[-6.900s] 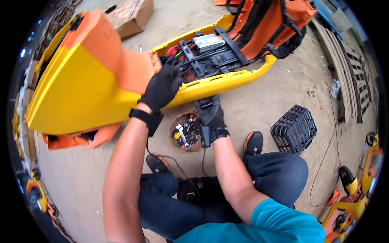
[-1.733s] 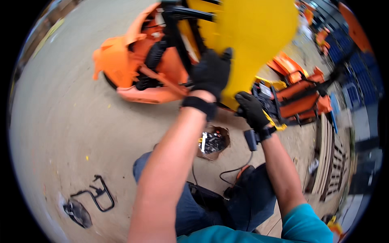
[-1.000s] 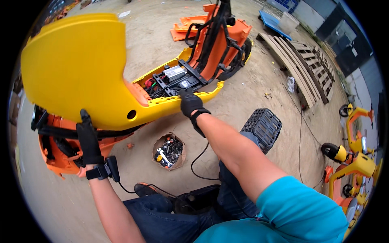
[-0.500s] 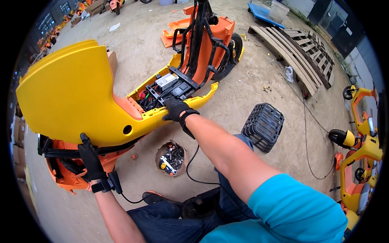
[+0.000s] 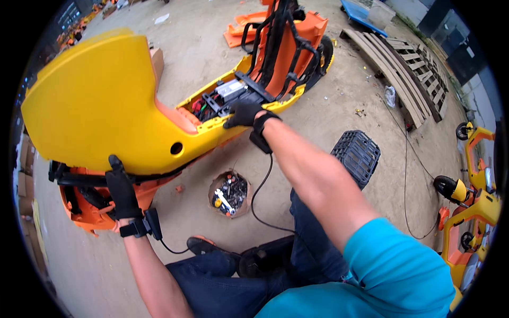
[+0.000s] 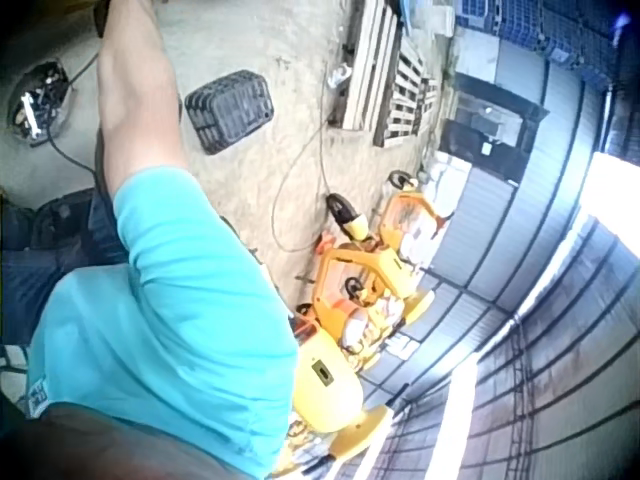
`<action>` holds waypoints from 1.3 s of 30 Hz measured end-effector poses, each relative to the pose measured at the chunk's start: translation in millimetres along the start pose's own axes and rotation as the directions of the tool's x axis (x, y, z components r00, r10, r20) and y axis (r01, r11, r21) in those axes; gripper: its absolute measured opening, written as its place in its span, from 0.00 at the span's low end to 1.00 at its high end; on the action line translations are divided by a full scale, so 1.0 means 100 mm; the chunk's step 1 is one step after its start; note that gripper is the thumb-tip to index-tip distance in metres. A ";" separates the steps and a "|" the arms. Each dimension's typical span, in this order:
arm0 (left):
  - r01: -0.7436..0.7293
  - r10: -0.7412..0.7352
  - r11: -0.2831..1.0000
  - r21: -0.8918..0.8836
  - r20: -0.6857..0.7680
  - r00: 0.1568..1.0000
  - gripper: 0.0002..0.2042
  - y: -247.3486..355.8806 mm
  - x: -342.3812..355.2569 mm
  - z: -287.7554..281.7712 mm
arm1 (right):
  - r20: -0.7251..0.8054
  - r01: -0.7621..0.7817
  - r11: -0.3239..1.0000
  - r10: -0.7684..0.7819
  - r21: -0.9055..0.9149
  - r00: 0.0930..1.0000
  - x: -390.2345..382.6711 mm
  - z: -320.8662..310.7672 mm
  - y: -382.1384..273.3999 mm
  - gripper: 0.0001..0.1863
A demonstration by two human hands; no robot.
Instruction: The person removes yellow plastic body panels from an electric scooter by hand and uses a tool to manipulate wire connections and internal components while sitting on the ground.
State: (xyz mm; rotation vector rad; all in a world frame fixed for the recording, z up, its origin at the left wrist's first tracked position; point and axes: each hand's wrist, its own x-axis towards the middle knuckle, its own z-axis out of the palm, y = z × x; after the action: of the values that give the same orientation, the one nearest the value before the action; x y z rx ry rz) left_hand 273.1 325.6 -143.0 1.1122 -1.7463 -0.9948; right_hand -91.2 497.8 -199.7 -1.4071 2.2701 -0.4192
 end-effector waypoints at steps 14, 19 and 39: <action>-0.564 0.403 0.280 0.777 0.438 0.804 0.14 0.36 -0.09 -0.50 | -0.119 -0.137 0.913 0.196 0.384 0.973 -0.06 -0.16 -0.01 0.14; -0.687 0.493 0.260 0.679 0.518 0.699 0.18 0.34 -0.12 -0.56 | 0.281 -0.225 0.771 0.062 0.596 0.958 -0.16 -0.12 0.07 0.11; -0.442 0.149 0.750 0.492 0.525 0.838 0.17 0.81 -0.66 0.73 | 0.703 0.353 0.935 -0.226 -0.037 0.674 -0.24 0.85 -0.64 0.16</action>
State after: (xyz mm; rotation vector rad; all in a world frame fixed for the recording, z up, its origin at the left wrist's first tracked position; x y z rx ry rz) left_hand 200.6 425.0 -108.9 0.9363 -2.6645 -0.5117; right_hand 10.6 488.5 -237.5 -1.6627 1.4894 0.2138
